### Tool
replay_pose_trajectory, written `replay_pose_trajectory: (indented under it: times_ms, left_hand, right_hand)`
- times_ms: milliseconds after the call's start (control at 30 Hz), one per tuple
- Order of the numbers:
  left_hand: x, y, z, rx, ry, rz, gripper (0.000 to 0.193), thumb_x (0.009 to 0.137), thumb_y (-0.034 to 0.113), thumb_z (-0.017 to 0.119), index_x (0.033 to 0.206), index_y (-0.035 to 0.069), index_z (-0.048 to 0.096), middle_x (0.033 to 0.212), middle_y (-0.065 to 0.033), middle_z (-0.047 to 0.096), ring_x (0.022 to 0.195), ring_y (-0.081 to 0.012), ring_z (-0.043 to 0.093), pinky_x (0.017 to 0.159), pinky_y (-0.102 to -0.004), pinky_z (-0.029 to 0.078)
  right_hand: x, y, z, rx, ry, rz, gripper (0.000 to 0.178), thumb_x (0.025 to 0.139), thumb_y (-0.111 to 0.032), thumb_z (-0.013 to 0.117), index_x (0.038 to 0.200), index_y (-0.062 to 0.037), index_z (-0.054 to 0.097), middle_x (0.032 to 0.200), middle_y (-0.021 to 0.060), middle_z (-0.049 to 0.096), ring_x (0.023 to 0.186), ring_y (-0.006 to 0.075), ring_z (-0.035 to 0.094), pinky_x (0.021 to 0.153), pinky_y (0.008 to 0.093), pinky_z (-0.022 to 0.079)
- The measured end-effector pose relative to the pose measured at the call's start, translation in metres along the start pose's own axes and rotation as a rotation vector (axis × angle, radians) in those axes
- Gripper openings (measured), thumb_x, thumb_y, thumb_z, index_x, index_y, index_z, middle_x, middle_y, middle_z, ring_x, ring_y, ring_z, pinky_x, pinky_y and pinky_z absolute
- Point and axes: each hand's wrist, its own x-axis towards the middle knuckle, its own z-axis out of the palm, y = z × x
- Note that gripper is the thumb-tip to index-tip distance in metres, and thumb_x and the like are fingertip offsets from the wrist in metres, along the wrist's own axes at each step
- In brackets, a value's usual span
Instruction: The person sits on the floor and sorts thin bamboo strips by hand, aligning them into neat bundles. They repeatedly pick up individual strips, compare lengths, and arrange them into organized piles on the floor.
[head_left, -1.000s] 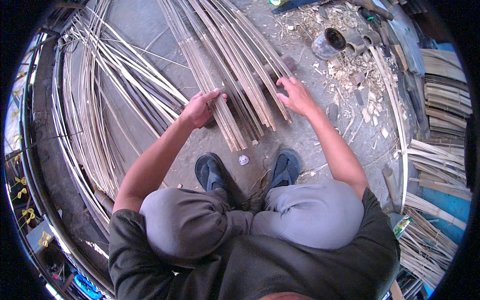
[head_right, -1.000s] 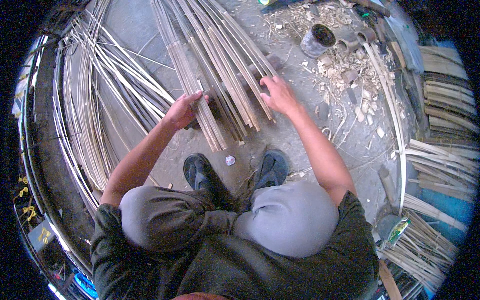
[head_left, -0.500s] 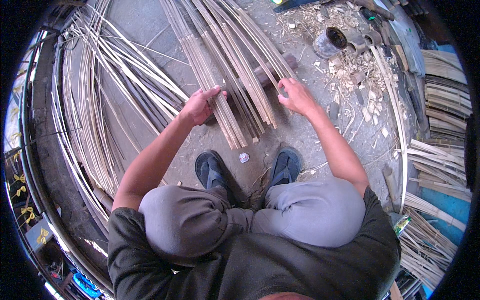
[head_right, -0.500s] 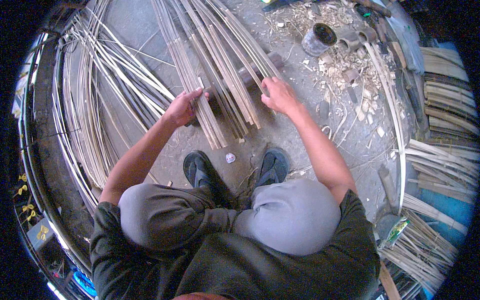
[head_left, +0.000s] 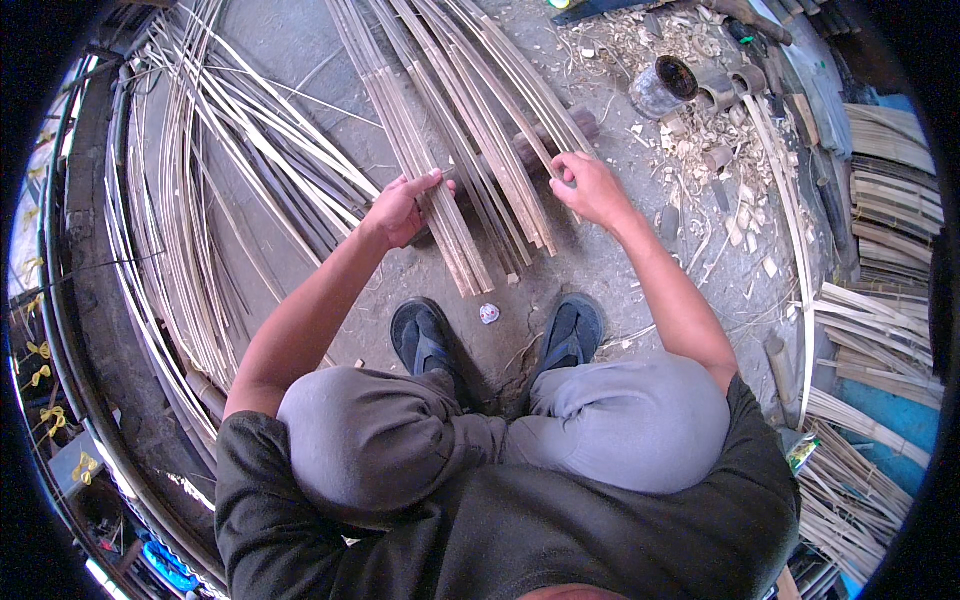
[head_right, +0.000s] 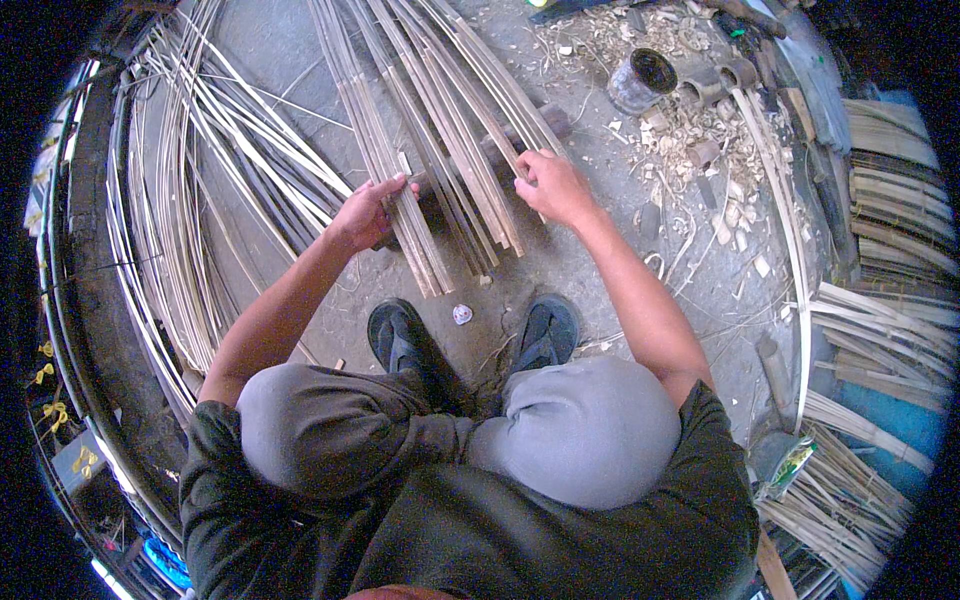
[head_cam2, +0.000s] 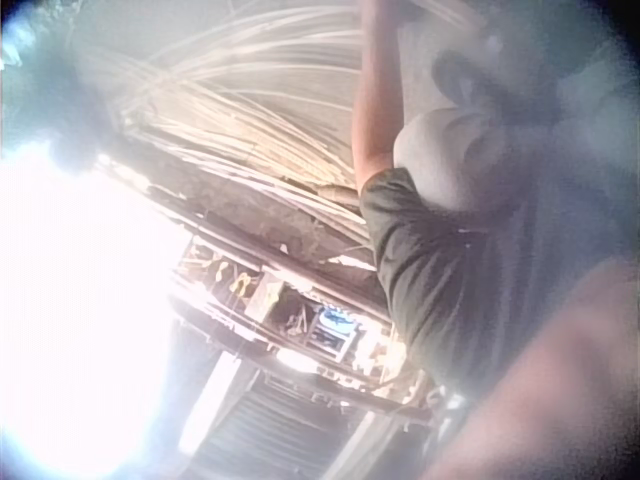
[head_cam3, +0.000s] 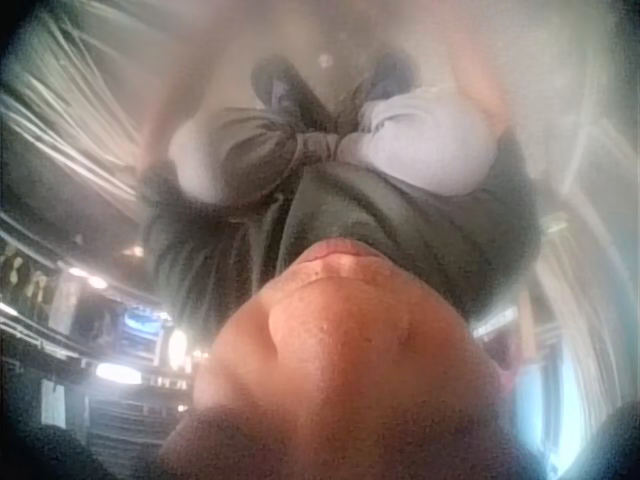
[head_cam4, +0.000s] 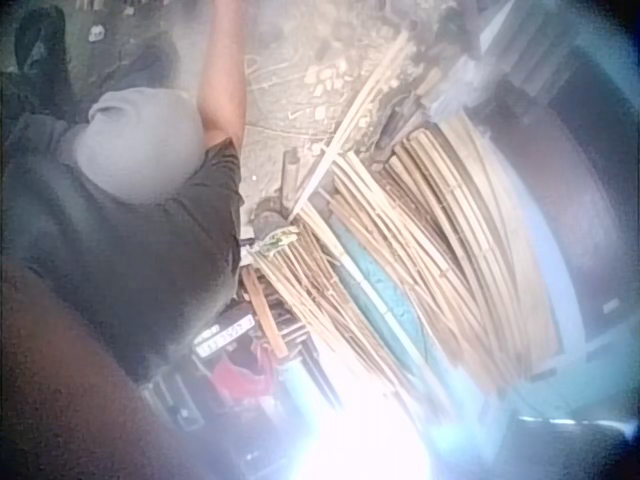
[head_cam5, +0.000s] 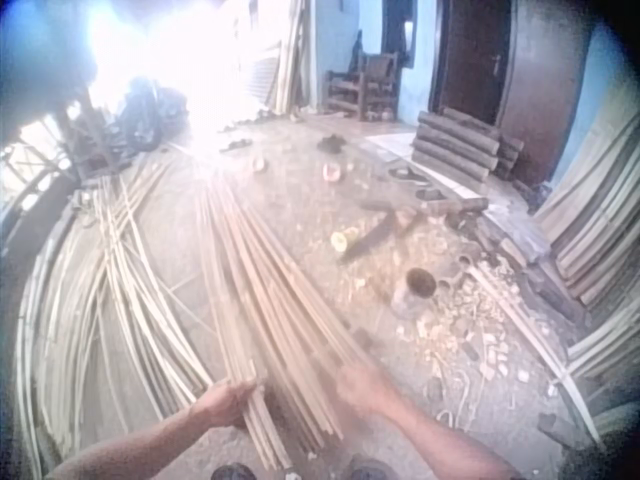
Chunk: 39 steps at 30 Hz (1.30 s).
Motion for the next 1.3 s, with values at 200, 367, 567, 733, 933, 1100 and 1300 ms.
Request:
replay_pose_trajectory:
  times_ms: [200,367,567,733,933,1100,1300]
  left_hand:
    - [0.001,-0.001,0.002,-0.030,0.033,-0.015,0.023,0.096,0.020,0.057,0.114,0.008,0.049,0.093,-0.0046,0.066,0.083,-0.0172,0.067,0.075,-0.0355,0.058]
    - [0.003,-0.002,-0.007,-0.048,-0.001,-0.020,0.022,0.096,0.019,0.058,0.113,0.007,0.050,0.093,-0.0059,0.066,0.084,-0.0180,0.067,0.077,-0.0358,0.057]
    - [0.004,-0.003,-0.006,-0.026,0.007,-0.009,0.021,0.096,0.019,0.057,0.112,0.007,0.051,0.093,-0.0062,0.066,0.085,-0.0181,0.066,0.078,-0.0357,0.057]
    - [0.004,-0.006,-0.015,-0.010,0.006,-0.003,0.021,0.097,0.019,0.057,0.112,0.006,0.052,0.094,-0.0068,0.066,0.085,-0.0182,0.067,0.078,-0.0358,0.058]
    - [0.006,-0.005,-0.014,-0.016,0.003,-0.005,0.021,0.097,0.017,0.056,0.115,0.006,0.051,0.095,-0.0073,0.067,0.086,-0.0179,0.067,0.078,-0.0361,0.059]
    - [0.007,-0.005,-0.013,-0.025,-0.007,-0.013,0.019,0.097,0.016,0.055,0.113,0.006,0.052,0.095,-0.0076,0.067,0.086,-0.0181,0.068,0.078,-0.0356,0.059]
    - [0.004,-0.004,-0.012,-0.025,0.007,-0.010,0.020,0.097,0.017,0.056,0.113,0.006,0.052,0.095,-0.0077,0.067,0.085,-0.0181,0.068,0.077,-0.0354,0.059]
  right_hand:
    - [0.000,0.000,-0.006,0.018,0.014,0.047,0.030,0.086,-0.029,0.064,0.110,-0.0099,0.064,0.085,0.0130,0.064,0.080,0.0310,0.063,0.072,0.0409,0.049]
    - [-0.016,-0.012,0.009,-0.060,-0.171,0.136,0.029,0.085,-0.034,0.064,0.090,-0.0067,0.070,0.092,0.0189,0.069,0.087,0.0375,0.065,0.077,0.0460,0.051]
    - [-0.015,0.005,0.015,-0.111,-0.295,0.152,0.029,0.081,-0.034,0.066,0.085,-0.0051,0.069,0.088,0.0187,0.069,0.088,0.0372,0.066,0.078,0.0458,0.051]
    - [-0.019,-0.004,0.006,-0.186,-0.193,0.194,0.025,0.080,-0.027,0.063,0.093,-0.0069,0.068,0.093,0.0168,0.069,0.089,0.0369,0.066,0.080,0.0465,0.052]
    - [-0.024,-0.023,0.019,-0.088,-0.289,0.136,0.030,0.083,-0.029,0.062,0.103,-0.0081,0.068,0.098,0.0189,0.069,0.092,0.0377,0.066,0.084,0.0479,0.051]
    - [-0.022,0.002,0.039,0.125,-0.339,0.119,0.029,0.082,-0.030,0.062,0.096,-0.0057,0.071,0.092,0.0188,0.070,0.086,0.0351,0.066,0.080,0.0427,0.052]
    - [-0.014,0.012,0.028,0.450,-0.482,0.230,0.025,0.086,-0.029,0.062,0.083,-0.0043,0.068,0.067,0.0011,0.060,0.062,0.0098,0.054,0.058,0.0282,0.046]
